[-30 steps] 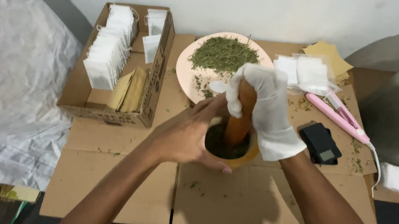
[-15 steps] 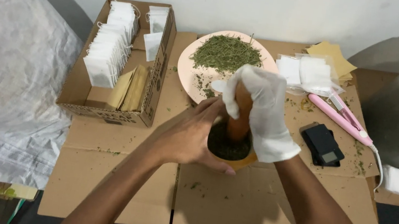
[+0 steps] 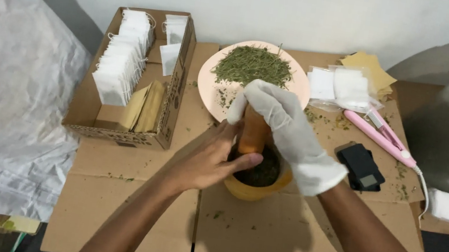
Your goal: Grinding dried tea leaves with a mortar and pestle and transferring the ground leaves into a container using a spoon.
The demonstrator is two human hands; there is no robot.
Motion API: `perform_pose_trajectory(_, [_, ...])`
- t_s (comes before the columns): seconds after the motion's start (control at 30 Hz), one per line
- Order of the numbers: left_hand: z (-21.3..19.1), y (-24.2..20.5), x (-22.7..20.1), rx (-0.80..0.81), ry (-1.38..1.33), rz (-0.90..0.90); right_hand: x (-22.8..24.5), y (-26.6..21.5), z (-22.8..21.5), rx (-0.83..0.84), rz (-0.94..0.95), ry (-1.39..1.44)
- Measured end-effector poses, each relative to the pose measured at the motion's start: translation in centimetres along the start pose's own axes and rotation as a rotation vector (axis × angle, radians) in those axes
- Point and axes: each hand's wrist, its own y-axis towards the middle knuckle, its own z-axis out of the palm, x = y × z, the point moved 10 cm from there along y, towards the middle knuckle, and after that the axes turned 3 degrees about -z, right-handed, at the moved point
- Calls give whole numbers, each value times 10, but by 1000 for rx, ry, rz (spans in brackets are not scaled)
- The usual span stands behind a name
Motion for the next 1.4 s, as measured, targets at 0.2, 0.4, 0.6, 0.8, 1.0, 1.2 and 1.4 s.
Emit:
perform_pose_trajectory(0.2, [20,15,40,-53,-7,-4,6,-12,-4,7,101,-177])
perform_pose_trajectory(0.4, [7,13,21,-84,-1,8,13,-12,-7,-53,185,-328])
perform_pose_trajectory(0.6, [11,13,18,-108,96,96,-27,-16,-53,-186,341,-528])
perform_pose_trajectory(0.8, [16,15,13,49,202,-8,-69,-45,-66,-266,464,-728])
perform_pose_trajectory(1.0, [19,34,14,28,291,-49,-62,-54,-59,-125,418,-915])
perform_pose_trajectory(1.2, [10,-2,-33,54,118,28,-66,-50,-88,-525,160,-212])
perform_pose_trajectory(1.4, [13,-7,-8,66,128,-70,4,-31,-79,-569,-255,55])
